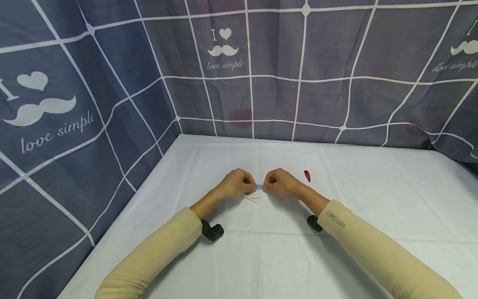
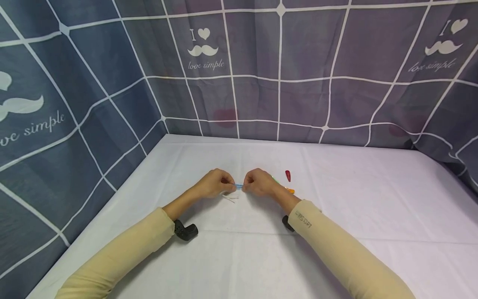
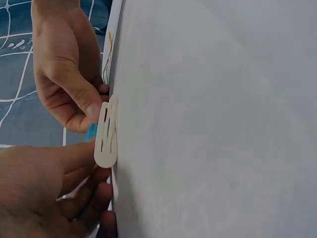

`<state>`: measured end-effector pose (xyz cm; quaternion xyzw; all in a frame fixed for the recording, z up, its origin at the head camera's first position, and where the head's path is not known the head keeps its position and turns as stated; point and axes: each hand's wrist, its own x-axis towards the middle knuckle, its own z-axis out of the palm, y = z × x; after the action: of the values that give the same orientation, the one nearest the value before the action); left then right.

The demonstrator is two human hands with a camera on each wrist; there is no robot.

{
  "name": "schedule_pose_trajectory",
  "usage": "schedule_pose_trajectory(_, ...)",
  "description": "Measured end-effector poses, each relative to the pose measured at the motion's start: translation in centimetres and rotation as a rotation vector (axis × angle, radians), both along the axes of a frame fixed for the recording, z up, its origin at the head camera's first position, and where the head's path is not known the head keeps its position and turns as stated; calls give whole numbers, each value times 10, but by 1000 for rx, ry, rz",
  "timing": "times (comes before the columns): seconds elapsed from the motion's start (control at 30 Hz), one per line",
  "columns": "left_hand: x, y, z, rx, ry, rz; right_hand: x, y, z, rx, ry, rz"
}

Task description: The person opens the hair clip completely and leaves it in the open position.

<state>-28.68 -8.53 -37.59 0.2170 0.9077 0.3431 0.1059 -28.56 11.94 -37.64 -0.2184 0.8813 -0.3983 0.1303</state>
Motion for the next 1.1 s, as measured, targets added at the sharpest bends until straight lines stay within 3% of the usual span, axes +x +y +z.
schedule_pose_trajectory(0.37, 2, -13, 5, 166, 19, -87, 20, 2, 3, -148, 35, 0)
schedule_pose_trajectory(0.67, 26, -16, 18, 301, -69, -219, 58, 10, 7, -215, 80, -64)
schedule_pose_trajectory(0.87, 46, -15, 24, 372, -90, -210, 80, 11, 9, -275, 132, -131)
schedule_pose_trajectory(1.1, 63, -14, 26, 368, -21, -161, 96, 8, 12, -317, 227, -150)
